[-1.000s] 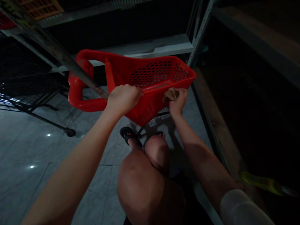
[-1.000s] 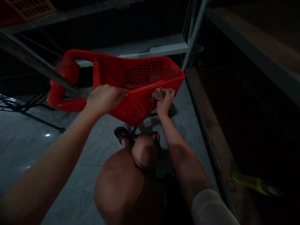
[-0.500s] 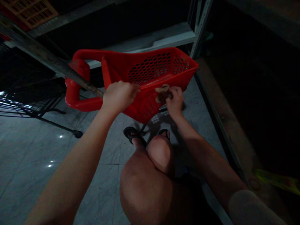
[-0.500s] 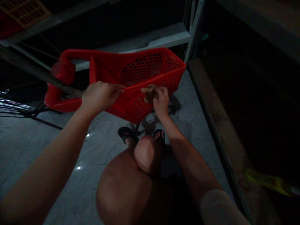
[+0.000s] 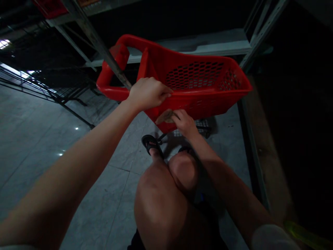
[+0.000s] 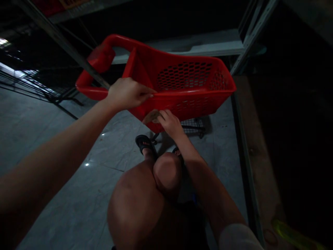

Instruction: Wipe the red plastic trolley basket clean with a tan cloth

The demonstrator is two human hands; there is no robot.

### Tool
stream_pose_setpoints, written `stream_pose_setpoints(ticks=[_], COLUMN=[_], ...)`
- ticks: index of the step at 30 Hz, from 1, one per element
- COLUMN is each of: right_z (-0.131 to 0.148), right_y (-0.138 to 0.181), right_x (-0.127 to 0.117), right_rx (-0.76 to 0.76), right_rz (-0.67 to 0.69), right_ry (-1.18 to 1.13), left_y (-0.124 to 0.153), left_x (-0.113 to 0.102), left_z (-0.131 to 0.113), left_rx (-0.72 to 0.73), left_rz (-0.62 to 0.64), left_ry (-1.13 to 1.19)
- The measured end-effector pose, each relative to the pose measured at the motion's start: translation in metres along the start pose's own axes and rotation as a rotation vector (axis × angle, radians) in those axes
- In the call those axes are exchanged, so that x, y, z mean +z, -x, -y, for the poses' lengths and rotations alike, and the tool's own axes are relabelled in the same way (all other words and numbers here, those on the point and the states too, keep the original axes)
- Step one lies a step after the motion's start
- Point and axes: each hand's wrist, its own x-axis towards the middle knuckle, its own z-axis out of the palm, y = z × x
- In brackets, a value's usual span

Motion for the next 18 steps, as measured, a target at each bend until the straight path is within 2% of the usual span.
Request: stream_pose_setpoints(ticks=[4,6,8,12,14,16,18], right_z=[-0.03,-0.035,-0.032,-0.023,-0.026,-0.032,-0.039], right_y=[-0.015,-0.017,-0.012,0.014,0.023,0.022,0.01], right_x=[-0.024,-0.025,-0.017,0.01,0.014,0.009,-0.002], right_rx=[0.077,0.078,0.0,-0.244,-0.314,-0.378,-0.431], right_rz=[-0.252,-0.296,-0.199,0.306,0.486,0.484,0.334], right_ry=[0.035,0.068,0.116,0.188,0.205,0.214,0.223], left_y=[-0.003,-0.005,-0.007,-0.007,-0.006,-0.005,-0.004], left_x=[0.001,0.002,0.003,0.005,0.005,0.004,0.002], left_z=[-0.001,-0.002,-0.001,-0.001,-0.001,-0.002,-0.001], left_rx=[0.006,0.012,0.029,0.063,0.071,0.066,0.054], left_rz=[-0.009,-0.019,-0.025,-0.042,-0.045,-0.031,-0.012], left_ry=[0.011,0.027,0.039,0.04,0.037,0.04,0.054])
